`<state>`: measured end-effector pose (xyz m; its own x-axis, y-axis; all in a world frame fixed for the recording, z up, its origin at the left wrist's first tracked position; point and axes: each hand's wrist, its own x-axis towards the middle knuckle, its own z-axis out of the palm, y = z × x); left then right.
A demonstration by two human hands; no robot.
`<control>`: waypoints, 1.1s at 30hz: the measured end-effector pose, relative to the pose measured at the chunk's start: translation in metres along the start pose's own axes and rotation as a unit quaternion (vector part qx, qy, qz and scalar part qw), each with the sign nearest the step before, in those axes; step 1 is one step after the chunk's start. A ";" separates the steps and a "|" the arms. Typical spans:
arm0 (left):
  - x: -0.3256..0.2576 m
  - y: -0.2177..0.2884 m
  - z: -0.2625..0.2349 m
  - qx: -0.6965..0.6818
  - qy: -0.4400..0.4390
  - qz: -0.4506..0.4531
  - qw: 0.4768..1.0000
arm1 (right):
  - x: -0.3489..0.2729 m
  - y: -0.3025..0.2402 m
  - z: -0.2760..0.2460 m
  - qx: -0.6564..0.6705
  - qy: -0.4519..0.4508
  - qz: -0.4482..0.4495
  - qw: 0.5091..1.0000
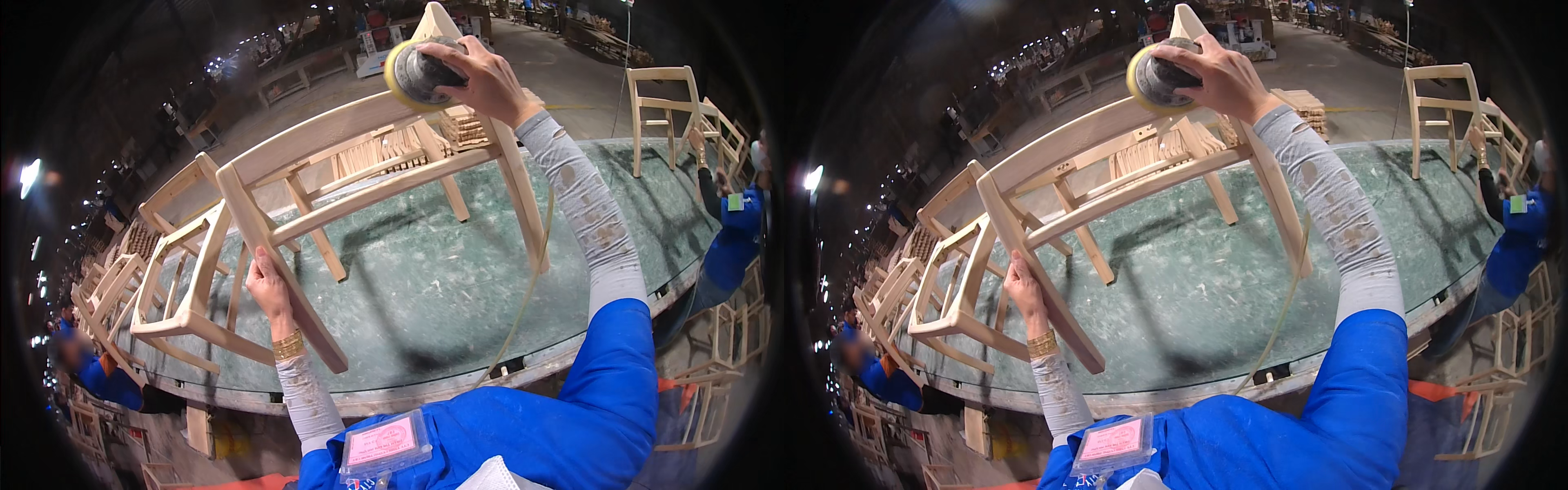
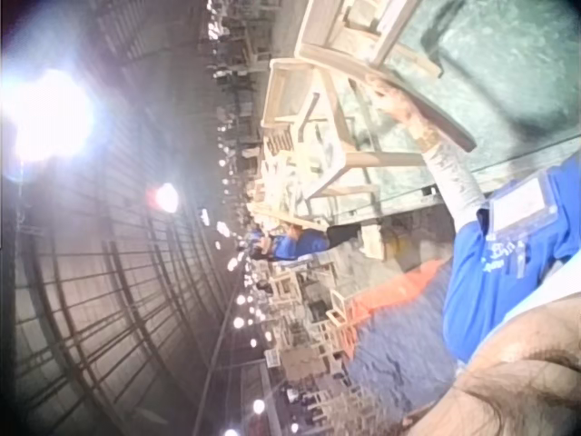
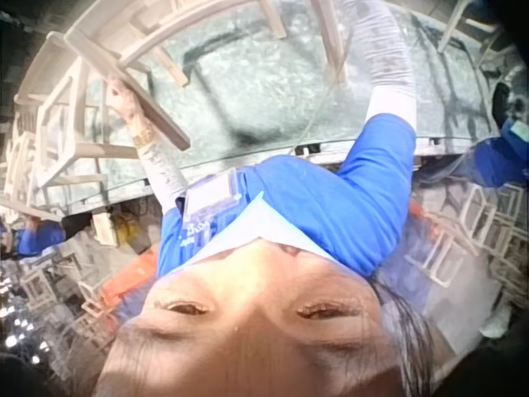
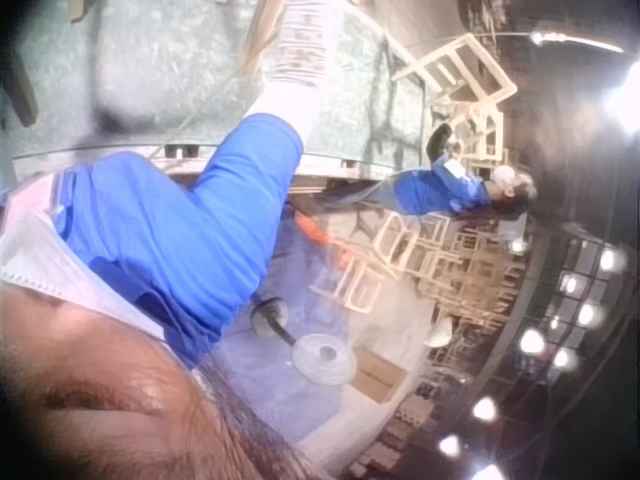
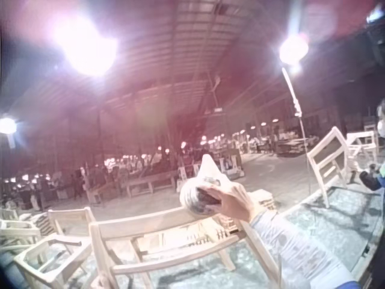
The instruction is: The person uses a handheld orbital sander to smooth the surfaces of wooden chair frames. They systematically sand the legs and backrests of multiple chairs, repositioning the frames as needed to access different areas.
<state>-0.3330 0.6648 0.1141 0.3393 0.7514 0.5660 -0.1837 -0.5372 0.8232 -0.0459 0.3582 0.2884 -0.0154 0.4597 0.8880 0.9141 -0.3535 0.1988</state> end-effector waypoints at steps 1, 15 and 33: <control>0.000 0.001 0.002 0.003 0.000 0.001 1.000 | 0.000 0.004 -0.001 -0.007 -0.002 -0.002 1.000; 0.001 0.001 0.000 0.020 -0.006 -0.014 1.000 | 0.010 0.015 -0.004 0.031 -0.070 -0.193 0.978; -0.012 -0.005 -0.017 0.009 -0.006 -0.022 1.000 | 0.064 0.017 -0.026 0.119 0.025 -0.107 0.987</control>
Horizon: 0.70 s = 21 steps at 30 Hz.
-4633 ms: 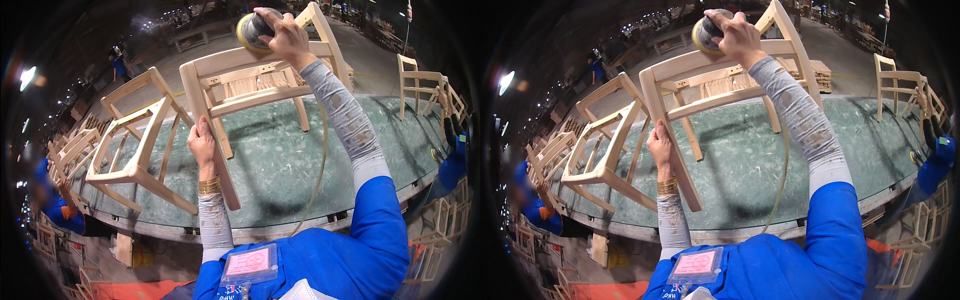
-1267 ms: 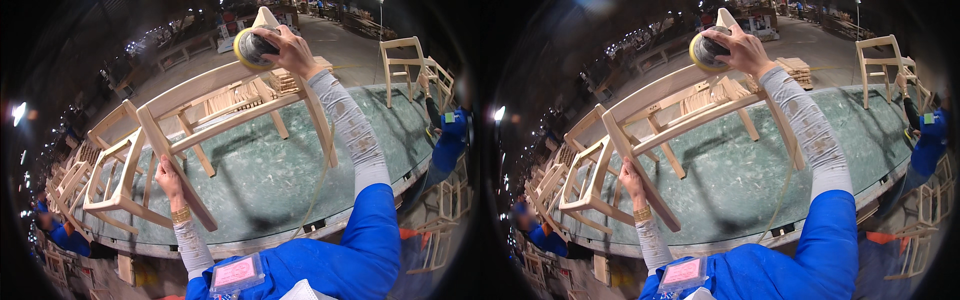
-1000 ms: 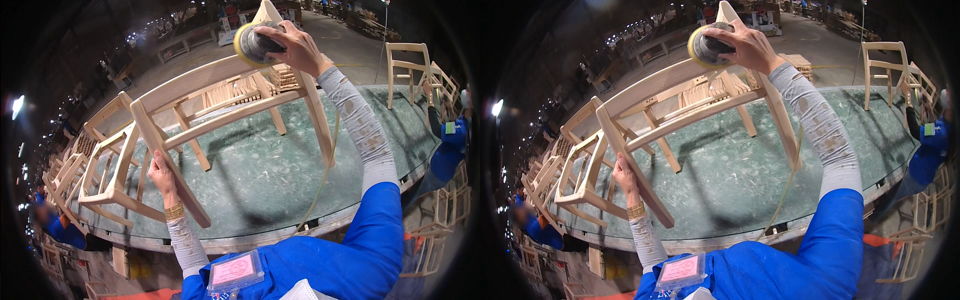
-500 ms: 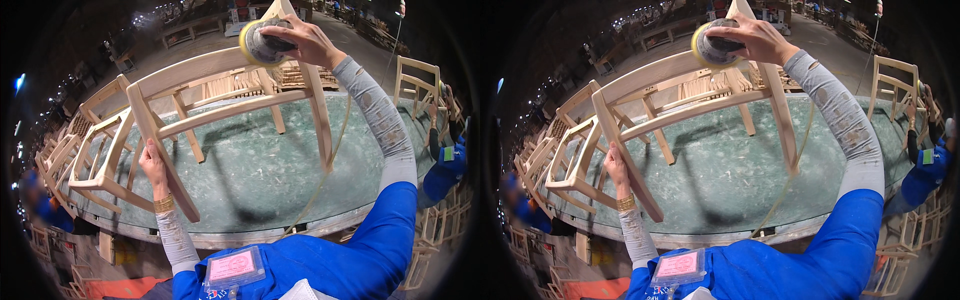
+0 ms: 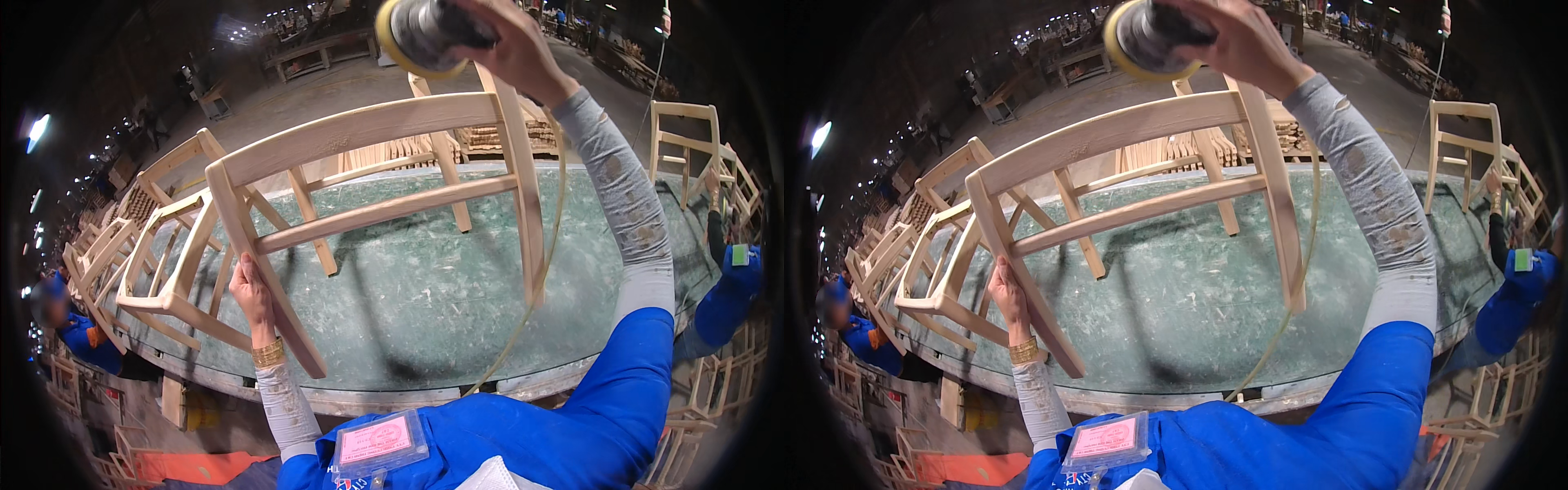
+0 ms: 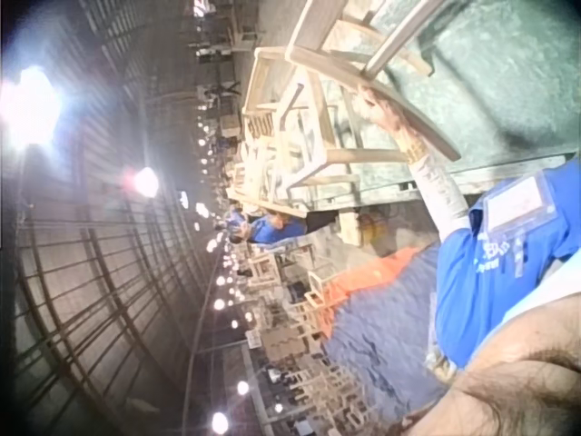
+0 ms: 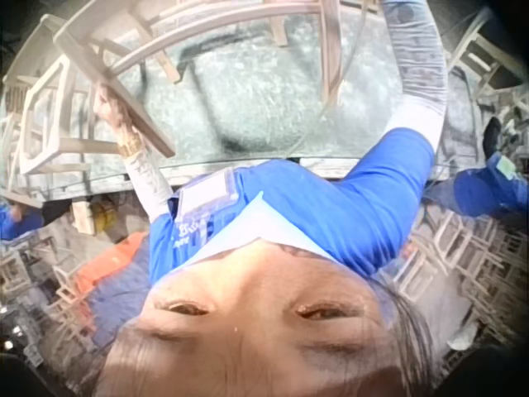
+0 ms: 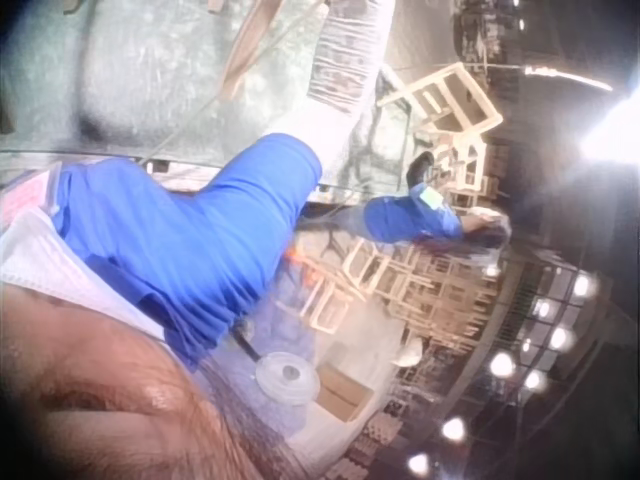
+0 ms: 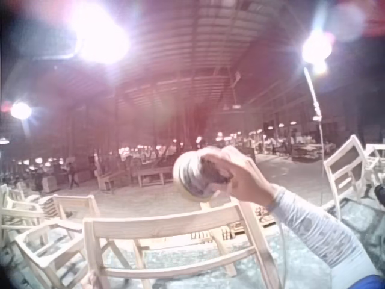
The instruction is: The person uses a handheld orbital sander to smooth the surfaces of wooden chair frames. They systematically sand the legs and backrests of multiple chairs, repositioning the frames as needed to access different areas.
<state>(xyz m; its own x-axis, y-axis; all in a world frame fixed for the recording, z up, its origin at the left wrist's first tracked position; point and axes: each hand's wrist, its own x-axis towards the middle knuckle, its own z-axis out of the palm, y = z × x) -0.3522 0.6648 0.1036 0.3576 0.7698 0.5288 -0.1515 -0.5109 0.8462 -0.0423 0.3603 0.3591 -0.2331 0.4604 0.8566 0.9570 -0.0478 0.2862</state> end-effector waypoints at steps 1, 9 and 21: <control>-0.002 0.003 0.000 -0.024 -0.020 -0.020 0.999 | 0.003 -0.003 -0.008 -0.001 0.027 -0.004 1.000; 0.000 0.012 -0.001 -0.010 -0.067 0.038 0.997 | -0.015 -0.025 -0.035 -0.025 0.014 -0.054 0.998; 0.050 -0.026 -0.047 0.007 -0.099 0.036 0.994 | -0.022 -0.068 -0.002 -0.081 -0.203 -0.171 0.961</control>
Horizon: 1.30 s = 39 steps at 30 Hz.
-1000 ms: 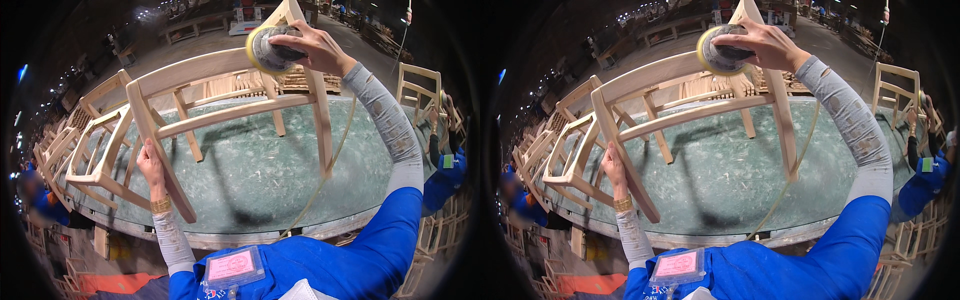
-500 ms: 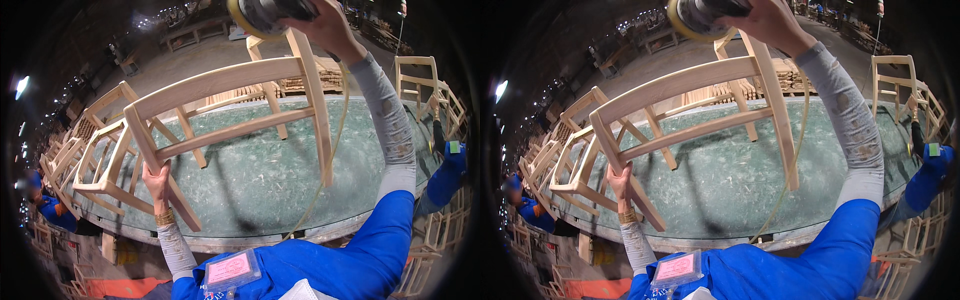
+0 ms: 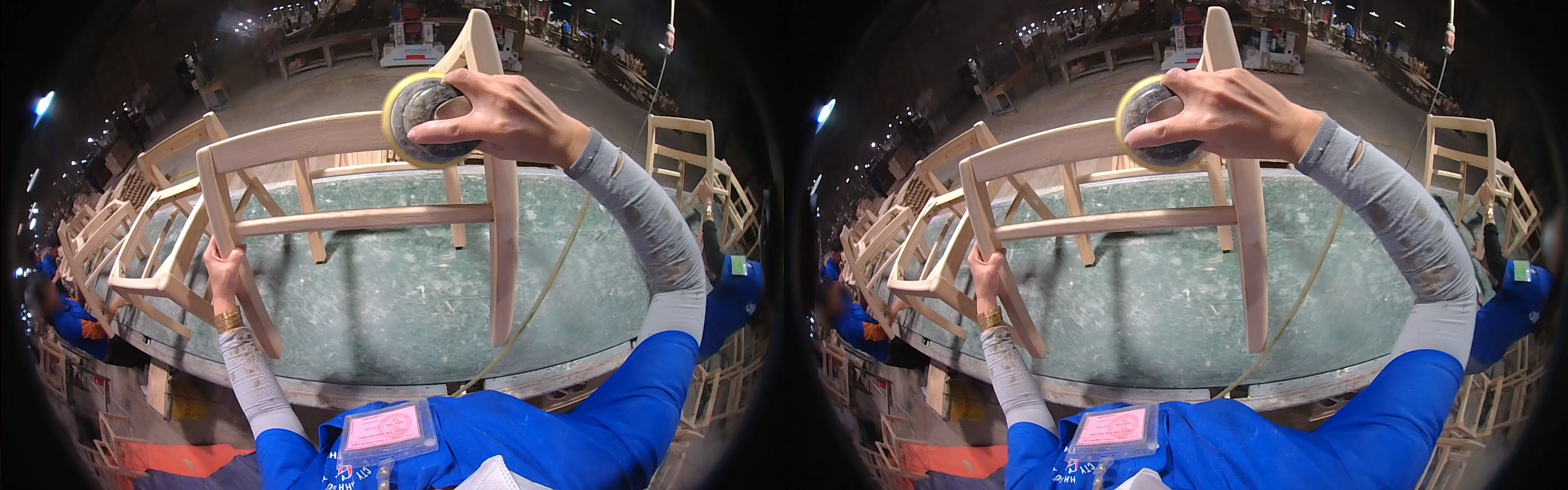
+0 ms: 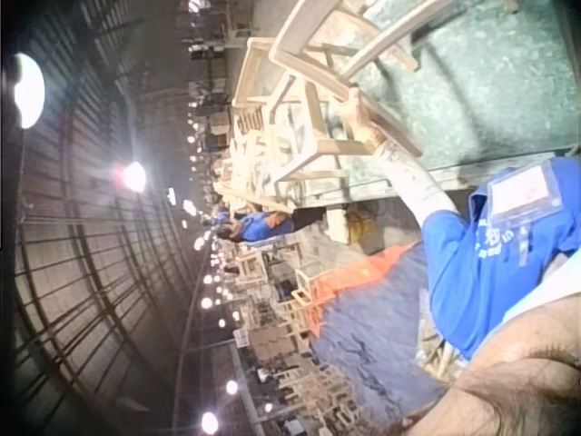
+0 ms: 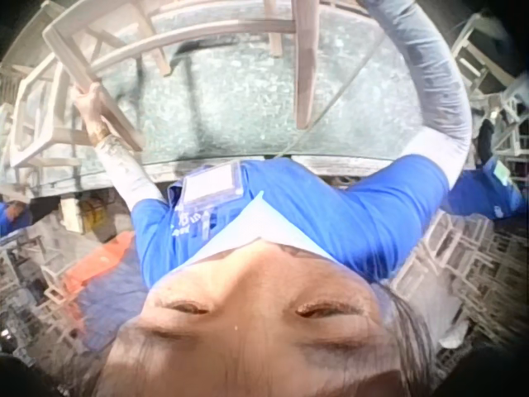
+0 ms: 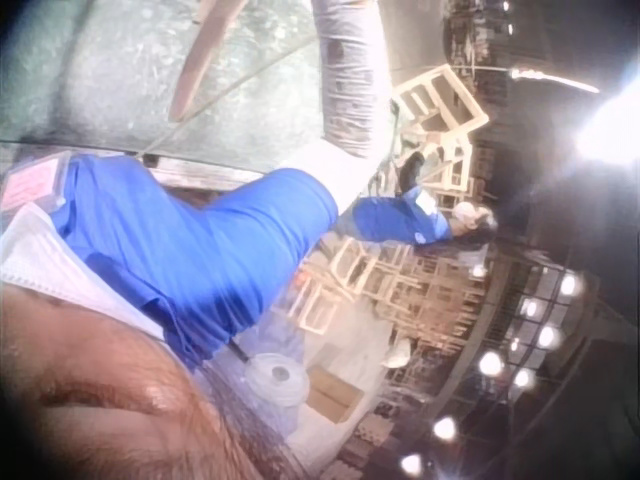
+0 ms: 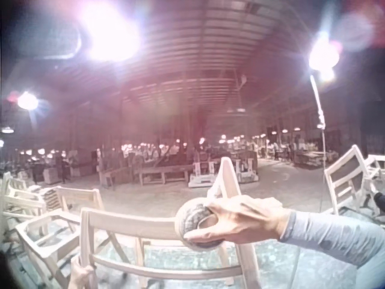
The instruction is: The person uses a handheld orbital sander to smooth the surfaces of wooden chair frames. They systematically sand the legs and backrests of multiple chairs, repositioning the frames as needed to access different areas.
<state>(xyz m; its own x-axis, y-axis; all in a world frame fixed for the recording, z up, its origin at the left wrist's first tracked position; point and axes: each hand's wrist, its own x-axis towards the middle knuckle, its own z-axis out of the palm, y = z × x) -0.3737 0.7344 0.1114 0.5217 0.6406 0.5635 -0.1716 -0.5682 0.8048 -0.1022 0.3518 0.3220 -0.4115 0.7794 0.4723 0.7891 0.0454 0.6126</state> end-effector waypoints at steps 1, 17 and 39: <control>0.002 -0.003 -0.002 -0.016 -0.002 0.002 1.000 | 0.001 0.001 -0.001 -0.011 -0.007 -0.012 1.000; 0.018 -0.006 0.004 -0.015 -0.017 0.019 1.000 | 0.023 0.036 0.006 -0.023 -0.008 -0.033 0.999; 0.005 -0.003 -0.004 -0.001 -0.002 -0.007 1.000 | 0.055 -0.003 0.019 0.009 -0.022 -0.109 0.994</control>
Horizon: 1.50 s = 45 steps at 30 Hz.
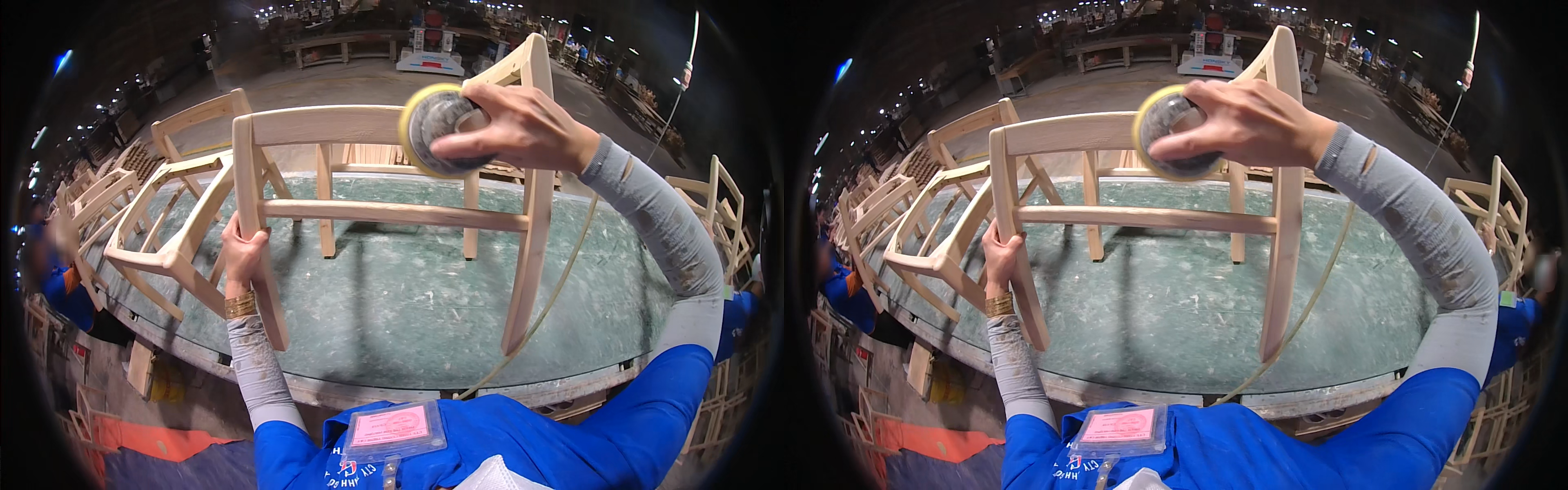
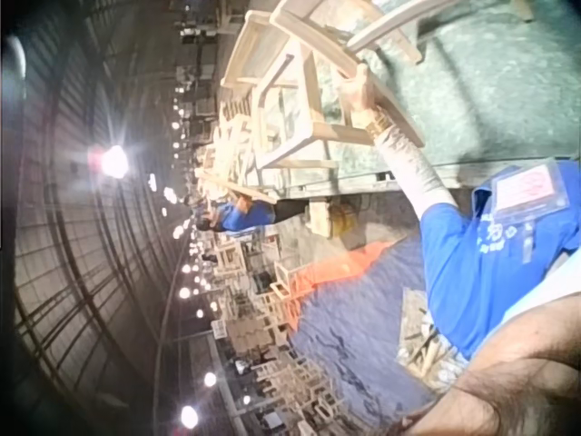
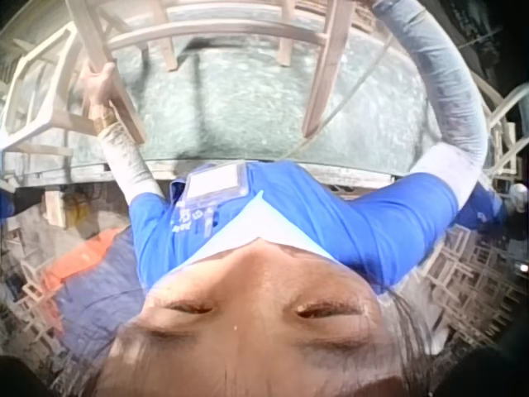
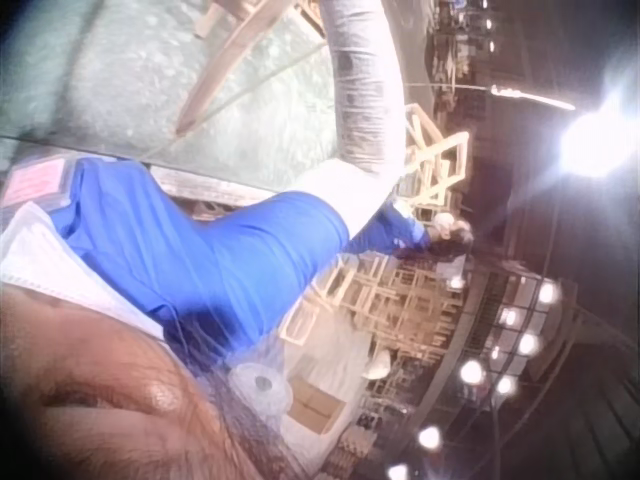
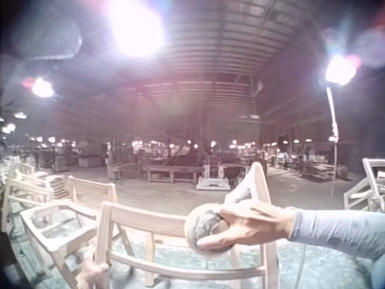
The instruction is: The person uses a handheld orbital sander to smooth the surfaces of wooden chair frames. They systematically sand the legs and backrests of multiple chairs, repositioning the frames as needed to access different areas.
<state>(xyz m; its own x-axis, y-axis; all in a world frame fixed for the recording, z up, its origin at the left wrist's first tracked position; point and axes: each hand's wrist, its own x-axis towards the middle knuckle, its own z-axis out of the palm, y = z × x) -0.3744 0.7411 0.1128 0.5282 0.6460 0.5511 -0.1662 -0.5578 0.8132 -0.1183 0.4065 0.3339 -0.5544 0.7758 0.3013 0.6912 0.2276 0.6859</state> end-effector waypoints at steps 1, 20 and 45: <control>0.002 0.001 0.002 -0.005 -0.009 0.014 1.000 | 0.005 0.003 0.005 0.003 0.038 0.021 0.999; 0.002 0.004 -0.004 -0.008 -0.006 0.016 1.000 | 0.091 -0.002 0.040 -0.001 0.101 0.045 0.994; 0.009 0.005 0.005 -0.060 -0.025 0.032 0.997 | 0.172 -0.079 0.066 -0.041 0.168 0.416 0.893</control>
<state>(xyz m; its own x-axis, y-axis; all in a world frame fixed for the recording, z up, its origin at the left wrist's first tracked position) -0.3665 0.7415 0.1211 0.5538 0.5819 0.5955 -0.2989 -0.5285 0.7945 -0.2377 0.5605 0.2883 0.0183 0.4331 0.9011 0.9002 -0.3993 0.1736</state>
